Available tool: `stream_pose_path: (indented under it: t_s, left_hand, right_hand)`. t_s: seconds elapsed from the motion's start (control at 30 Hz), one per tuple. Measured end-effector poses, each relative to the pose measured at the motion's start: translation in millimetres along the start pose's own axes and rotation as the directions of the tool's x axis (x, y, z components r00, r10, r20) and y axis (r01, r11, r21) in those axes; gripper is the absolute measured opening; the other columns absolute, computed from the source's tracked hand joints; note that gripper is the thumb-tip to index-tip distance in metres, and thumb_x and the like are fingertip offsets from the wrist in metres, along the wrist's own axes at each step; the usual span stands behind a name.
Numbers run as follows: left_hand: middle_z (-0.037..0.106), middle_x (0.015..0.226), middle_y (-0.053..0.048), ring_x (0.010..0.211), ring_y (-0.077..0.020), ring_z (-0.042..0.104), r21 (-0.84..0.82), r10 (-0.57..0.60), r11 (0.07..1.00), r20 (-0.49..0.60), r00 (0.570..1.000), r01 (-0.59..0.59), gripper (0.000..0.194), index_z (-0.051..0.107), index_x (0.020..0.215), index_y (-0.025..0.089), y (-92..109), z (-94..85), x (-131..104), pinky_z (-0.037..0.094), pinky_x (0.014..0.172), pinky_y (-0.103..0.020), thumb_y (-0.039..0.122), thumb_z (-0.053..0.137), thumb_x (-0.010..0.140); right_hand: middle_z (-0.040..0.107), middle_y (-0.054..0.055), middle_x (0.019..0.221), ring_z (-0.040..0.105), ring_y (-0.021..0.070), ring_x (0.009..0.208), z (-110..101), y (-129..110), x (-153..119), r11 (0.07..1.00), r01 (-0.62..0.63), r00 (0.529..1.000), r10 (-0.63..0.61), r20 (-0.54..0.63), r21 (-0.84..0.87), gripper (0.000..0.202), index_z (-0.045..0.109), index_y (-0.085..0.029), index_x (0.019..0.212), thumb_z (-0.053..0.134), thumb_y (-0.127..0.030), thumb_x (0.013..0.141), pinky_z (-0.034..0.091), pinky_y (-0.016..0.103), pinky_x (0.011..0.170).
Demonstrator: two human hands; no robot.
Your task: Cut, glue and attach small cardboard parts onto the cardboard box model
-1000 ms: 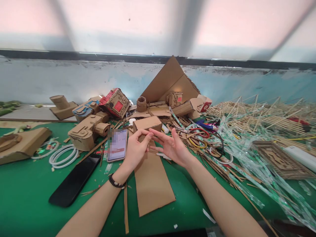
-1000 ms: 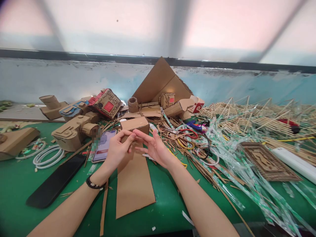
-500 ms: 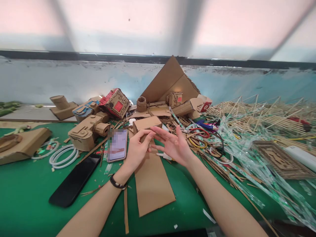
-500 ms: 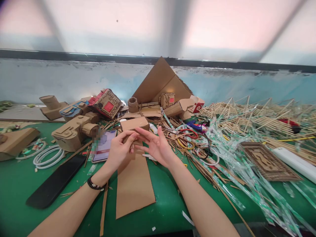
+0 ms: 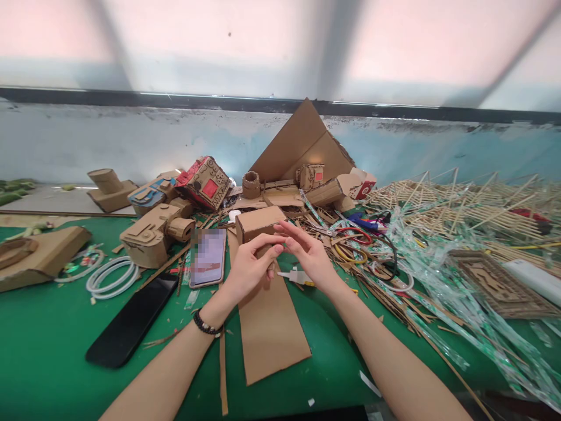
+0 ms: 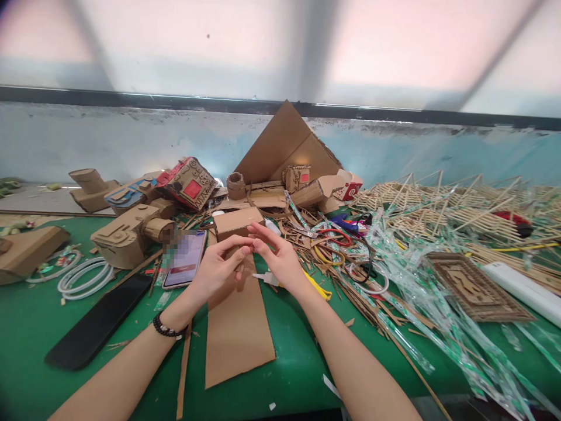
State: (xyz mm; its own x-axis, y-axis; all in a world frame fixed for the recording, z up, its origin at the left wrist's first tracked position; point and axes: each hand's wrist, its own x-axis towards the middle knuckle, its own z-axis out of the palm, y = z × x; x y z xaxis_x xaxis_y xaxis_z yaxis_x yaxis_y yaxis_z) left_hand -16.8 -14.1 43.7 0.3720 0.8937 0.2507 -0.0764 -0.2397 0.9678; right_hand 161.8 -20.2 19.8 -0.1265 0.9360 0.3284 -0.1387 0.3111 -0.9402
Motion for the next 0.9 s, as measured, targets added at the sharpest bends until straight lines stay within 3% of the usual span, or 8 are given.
stream_pose_path:
  t_s: [0.17, 0.37, 0.5, 0.63, 0.9]
  left_hand:
    - [0.072, 0.078, -0.001, 0.045, -0.0093, 0.060, 0.008, -0.007, 1.000, -0.037, 0.999, 0.008, 0.032, 0.076, 0.110, 0.018, 2.0, 0.7, -1.1, 0.049, 0.044, -0.021, 0.043, 0.077, 0.091]
    - [0.074, 0.100, -0.005, 0.047, -0.0069, 0.060, 0.067, 0.044, 0.997, -0.089, 0.995, -0.038, 0.022, 0.076, 0.103, 0.018, -0.6, 0.6, 0.5, 0.050, 0.044, -0.020, 0.037, 0.076, 0.091]
    - [0.071, 0.101, -0.005, 0.049, -0.0069, 0.061, 0.134, 0.123, 0.986, -0.143, 0.982, -0.104, 0.015, 0.074, 0.095, 0.019, -2.4, 0.5, 1.6, 0.051, 0.044, -0.020, 0.033, 0.075, 0.090]
    - [0.070, 0.102, -0.004, 0.048, -0.0066, 0.060, 0.173, 0.106, 0.982, -0.160, 0.981, -0.078, 0.017, 0.071, 0.096, 0.018, -3.6, 0.1, 0.8, 0.049, 0.043, -0.020, 0.035, 0.073, 0.092]
    - [0.072, 0.106, -0.005, 0.046, -0.0058, 0.061, 0.137, 0.059, 0.990, -0.198, 0.978, -0.032, 0.025, 0.069, 0.100, 0.018, -2.5, 0.9, 1.2, 0.048, 0.043, -0.019, 0.041, 0.073, 0.093]
  right_hand:
    - [0.068, 0.006, 0.146, 0.064, 0.0258, 0.135, -1.7, 0.2, 0.1, 0.998, 0.034, 0.999, -0.035, -0.026, -0.047, 0.051, 0.066, -0.032, 0.143, 0.074, -0.045, 0.094, 0.057, 0.042, 0.110]
    - [0.068, 0.007, 0.143, 0.067, 0.0255, 0.129, -0.7, 2.3, -0.2, 0.958, 0.099, 0.985, -0.134, -0.113, -0.271, 0.053, 0.064, -0.031, 0.144, 0.074, -0.042, 0.093, 0.064, 0.038, 0.096]
    - [0.070, 0.008, 0.141, 0.068, 0.0258, 0.125, -3.0, 8.2, 0.3, 0.883, 0.168, 0.963, -0.241, -0.117, -0.438, 0.053, 0.064, -0.030, 0.145, 0.072, -0.040, 0.094, 0.065, 0.039, 0.094]
    - [0.069, 0.007, 0.142, 0.069, 0.0256, 0.123, -5.5, 12.9, 0.2, 0.823, 0.225, 0.946, -0.313, -0.086, -0.521, 0.051, 0.063, -0.030, 0.146, 0.069, -0.039, 0.096, 0.066, 0.039, 0.092]
    - [0.070, 0.006, 0.140, 0.067, 0.0267, 0.123, -5.7, 11.5, 0.0, 0.818, 0.216, 0.955, -0.290, -0.057, -0.534, 0.052, 0.061, -0.033, 0.148, 0.068, -0.042, 0.097, 0.066, 0.040, 0.091]
